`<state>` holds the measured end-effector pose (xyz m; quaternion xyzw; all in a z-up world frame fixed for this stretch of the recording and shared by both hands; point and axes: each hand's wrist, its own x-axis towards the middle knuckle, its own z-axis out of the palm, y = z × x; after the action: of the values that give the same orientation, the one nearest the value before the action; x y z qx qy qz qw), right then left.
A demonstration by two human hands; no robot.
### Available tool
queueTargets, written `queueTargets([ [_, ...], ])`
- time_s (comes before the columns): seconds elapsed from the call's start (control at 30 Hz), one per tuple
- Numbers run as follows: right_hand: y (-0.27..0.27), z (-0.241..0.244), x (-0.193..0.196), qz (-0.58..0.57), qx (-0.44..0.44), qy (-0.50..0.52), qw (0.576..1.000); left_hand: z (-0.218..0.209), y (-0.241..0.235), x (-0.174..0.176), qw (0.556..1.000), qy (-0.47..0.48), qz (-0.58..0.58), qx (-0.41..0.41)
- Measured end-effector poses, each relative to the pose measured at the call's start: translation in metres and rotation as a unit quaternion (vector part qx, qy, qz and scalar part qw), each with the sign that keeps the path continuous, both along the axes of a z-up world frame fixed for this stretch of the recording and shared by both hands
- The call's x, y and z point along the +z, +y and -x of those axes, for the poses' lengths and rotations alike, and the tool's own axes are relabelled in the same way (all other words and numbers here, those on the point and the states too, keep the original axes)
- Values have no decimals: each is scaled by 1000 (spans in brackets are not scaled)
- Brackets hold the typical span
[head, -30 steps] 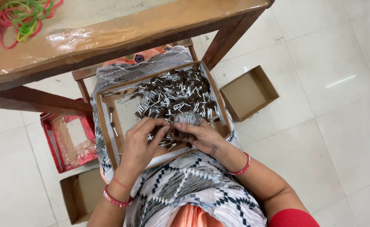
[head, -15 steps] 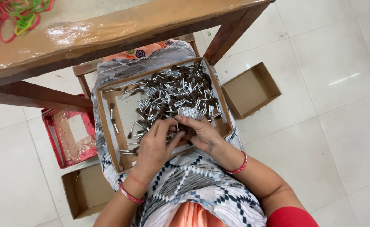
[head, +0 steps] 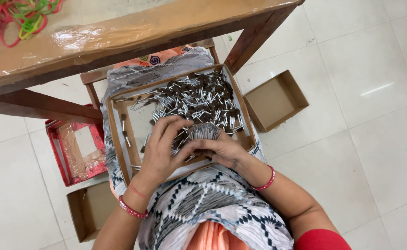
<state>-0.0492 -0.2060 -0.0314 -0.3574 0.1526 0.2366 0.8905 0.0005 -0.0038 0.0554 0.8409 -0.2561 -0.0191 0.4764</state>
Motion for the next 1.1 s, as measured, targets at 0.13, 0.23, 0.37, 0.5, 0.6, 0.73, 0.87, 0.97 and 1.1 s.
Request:
queueTargets([
  [0.13,7,4,-15,-7,31,0,999,-8,-9,13,987,-106,46,-115],
  [0.23,14,6,-28,22,27,27,999,-6,-10,-15,967,-171,-58,-181],
  [0.37,4,17,-52,8,52,44,998,6,-8,-35,973,-44,-56,-218],
  [0.5,10,17,-16,60,90,19,994,14,-4,-10,974,-95,-9,-208],
  [0.6,-4,19,-36,66,78,-3,995,16,24,-12,991,-35,52,-117],
  [0.73,-6,10,-20,71,2,48,996,7,74,-46,978,91,-159,96],
  [0.87,4,4,-16,66,-66,105,990,3,77,-43,982,-27,-187,-9],
  [0.97,10,3,-16,73,-83,117,987,8,77,-57,981,-51,-188,-27],
  [1.1,11,6,-28,58,-40,68,995,12,76,-68,985,-26,-168,19],
])
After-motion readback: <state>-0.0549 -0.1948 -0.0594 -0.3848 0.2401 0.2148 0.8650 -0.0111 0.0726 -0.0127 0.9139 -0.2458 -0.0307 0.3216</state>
